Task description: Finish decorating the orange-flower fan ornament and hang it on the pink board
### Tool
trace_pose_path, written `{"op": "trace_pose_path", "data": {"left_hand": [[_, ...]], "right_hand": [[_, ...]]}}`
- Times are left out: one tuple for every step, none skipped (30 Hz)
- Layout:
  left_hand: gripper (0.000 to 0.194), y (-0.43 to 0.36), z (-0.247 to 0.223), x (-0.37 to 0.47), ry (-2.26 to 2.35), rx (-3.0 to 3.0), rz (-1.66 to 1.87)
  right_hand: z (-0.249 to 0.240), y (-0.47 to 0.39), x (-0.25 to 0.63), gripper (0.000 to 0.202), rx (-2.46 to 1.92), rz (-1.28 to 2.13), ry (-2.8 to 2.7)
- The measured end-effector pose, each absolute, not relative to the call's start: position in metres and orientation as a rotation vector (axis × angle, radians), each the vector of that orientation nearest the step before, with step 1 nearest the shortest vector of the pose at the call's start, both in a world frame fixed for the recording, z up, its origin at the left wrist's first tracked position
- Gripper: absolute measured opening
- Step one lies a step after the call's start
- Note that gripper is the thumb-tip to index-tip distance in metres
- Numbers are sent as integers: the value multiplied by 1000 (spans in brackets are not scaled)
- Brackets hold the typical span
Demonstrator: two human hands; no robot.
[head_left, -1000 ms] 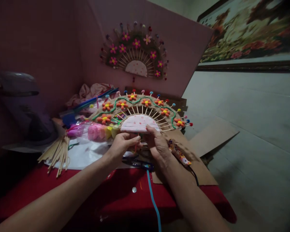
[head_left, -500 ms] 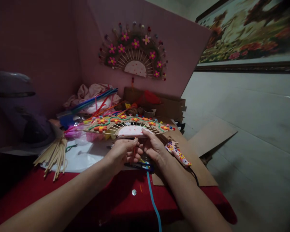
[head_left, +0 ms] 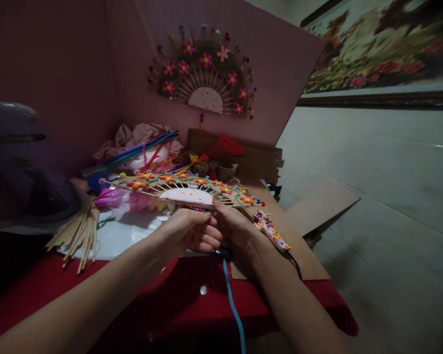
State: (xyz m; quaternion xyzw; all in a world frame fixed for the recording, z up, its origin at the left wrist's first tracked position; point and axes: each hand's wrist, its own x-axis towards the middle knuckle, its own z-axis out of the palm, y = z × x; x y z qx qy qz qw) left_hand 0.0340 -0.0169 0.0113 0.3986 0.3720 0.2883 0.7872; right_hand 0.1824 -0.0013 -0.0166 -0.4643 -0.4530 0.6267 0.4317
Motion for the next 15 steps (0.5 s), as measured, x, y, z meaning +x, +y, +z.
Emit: {"op": "trace_pose_path", "data": {"left_hand": [[15, -16, 11, 33, 794, 877, 631], [14, -16, 10, 33, 790, 896, 639], [14, -15, 10, 32, 792, 914, 643], [14, -14, 10, 32, 799, 930, 641], [16, -14, 11, 31, 807, 943, 638], [18, -14, 11, 30, 814, 954, 632], [21, -14, 12, 30, 824, 970, 622], [25, -14, 13, 29, 833, 1001, 608], [28, -15, 14, 29, 846, 1051, 591], [31, -16, 16, 28, 864, 1120, 573], [34, -17, 17, 27, 887, 1199, 558], [36, -18, 19, 26, 910, 1281, 550], [38, -19, 21, 25, 933, 1354, 552], [39, -19, 23, 24, 949, 1410, 560], [39, -20, 26, 22, 954, 1449, 571]], "right_hand": [[-15, -2, 182, 64, -1214, 1535, -1171], [-14, -2, 182, 64, -1283, 1486, -1217], [-12, -2, 183, 63, -1347, 1416, -1267], [-10, -2, 183, 63, -1390, 1328, -1318], [-8, -2, 184, 62, -1417, 1250, -1368], [-5, -3, 186, 63, -1432, 1193, -1417], [-2, -4, 187, 63, -1435, 1155, -1468], [1, -6, 187, 64, -1416, 1129, -1507], [5, -9, 187, 63, -1369, 1095, -1528], [8, -12, 187, 62, -1298, 1052, -1533], [11, -15, 187, 58, -1206, 1004, -1514], [13, -19, 186, 54, -1119, 984, -1493], [15, -22, 184, 51, -1048, 1002, -1486], [16, -24, 183, 51, -994, 1048, -1498], [16, -26, 182, 52, -957, 1112, -1528]]}}
